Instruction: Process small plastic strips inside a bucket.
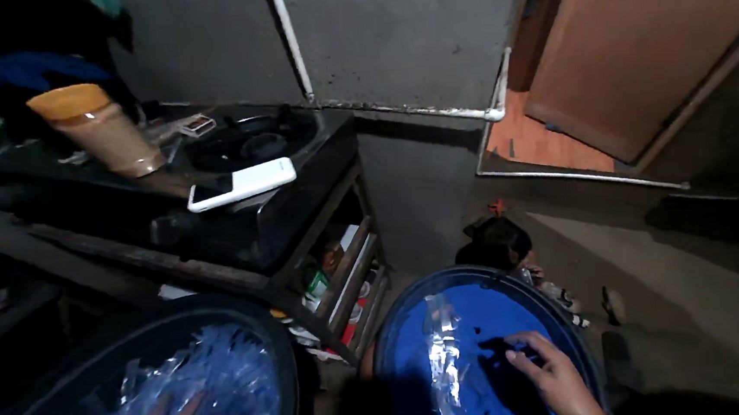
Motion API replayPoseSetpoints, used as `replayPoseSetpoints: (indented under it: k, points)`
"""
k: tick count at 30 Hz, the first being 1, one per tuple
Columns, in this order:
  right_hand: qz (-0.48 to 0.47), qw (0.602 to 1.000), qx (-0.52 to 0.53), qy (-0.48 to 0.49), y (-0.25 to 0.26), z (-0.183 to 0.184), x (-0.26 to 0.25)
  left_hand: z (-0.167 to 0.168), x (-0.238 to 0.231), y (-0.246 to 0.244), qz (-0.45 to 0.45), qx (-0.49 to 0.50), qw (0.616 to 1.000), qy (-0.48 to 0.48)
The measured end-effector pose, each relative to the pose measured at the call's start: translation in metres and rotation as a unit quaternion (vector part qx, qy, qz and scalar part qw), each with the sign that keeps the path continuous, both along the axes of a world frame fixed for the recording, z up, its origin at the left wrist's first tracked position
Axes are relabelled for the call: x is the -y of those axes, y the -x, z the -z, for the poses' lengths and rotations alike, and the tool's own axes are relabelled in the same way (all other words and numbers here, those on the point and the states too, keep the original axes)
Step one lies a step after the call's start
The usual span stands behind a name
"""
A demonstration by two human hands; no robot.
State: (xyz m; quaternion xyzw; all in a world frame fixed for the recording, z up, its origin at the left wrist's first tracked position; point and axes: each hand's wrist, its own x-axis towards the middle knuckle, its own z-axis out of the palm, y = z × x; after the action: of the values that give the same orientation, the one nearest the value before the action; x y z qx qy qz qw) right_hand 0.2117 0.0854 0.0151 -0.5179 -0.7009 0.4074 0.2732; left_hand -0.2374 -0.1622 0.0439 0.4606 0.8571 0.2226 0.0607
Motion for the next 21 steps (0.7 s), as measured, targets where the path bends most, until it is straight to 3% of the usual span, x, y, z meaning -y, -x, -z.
replayPoseSetpoints:
  k: [2, 5, 8, 11, 14, 17, 19, 21]
  points:
    - [0.021, 1.0, -0.01, -0.007, -0.003, 0.002, 0.003, -0.007, -0.045, -0.049, 0.064, 0.005, 0.989, -0.137]
    - [0.043, 0.998, -0.033, -0.014, 0.001, 0.001, 0.011, 0.024, -0.119, -0.129, 0.214, 0.11, 0.951, -0.196]
    - [0.044, 0.998, -0.039, -0.022, 0.003, 0.003, 0.02, 0.073, -0.169, -0.184, 0.388, 0.14, 0.911, -0.034]
    - [0.045, 0.998, -0.035, -0.025, -0.005, 0.002, 0.029, 0.107, -0.2, -0.22, 0.47, 0.084, 0.876, 0.072]
    - [0.062, 0.997, -0.032, -0.016, -0.018, -0.001, 0.036, 0.111, -0.22, -0.236, 0.46, 0.012, 0.864, 0.206]
    - [0.079, 0.996, -0.044, -0.01, -0.029, -0.003, 0.041, 0.1, -0.223, -0.232, 0.397, 0.033, 0.891, 0.218]
    - [0.063, 0.997, -0.053, 0.015, -0.031, -0.004, 0.046, 0.085, -0.222, -0.223, 0.359, 0.173, 0.896, 0.195]
    - [0.013, 0.997, -0.051, 0.061, -0.025, -0.004, 0.049, 0.072, -0.215, -0.217, 0.303, 0.352, 0.878, 0.116]
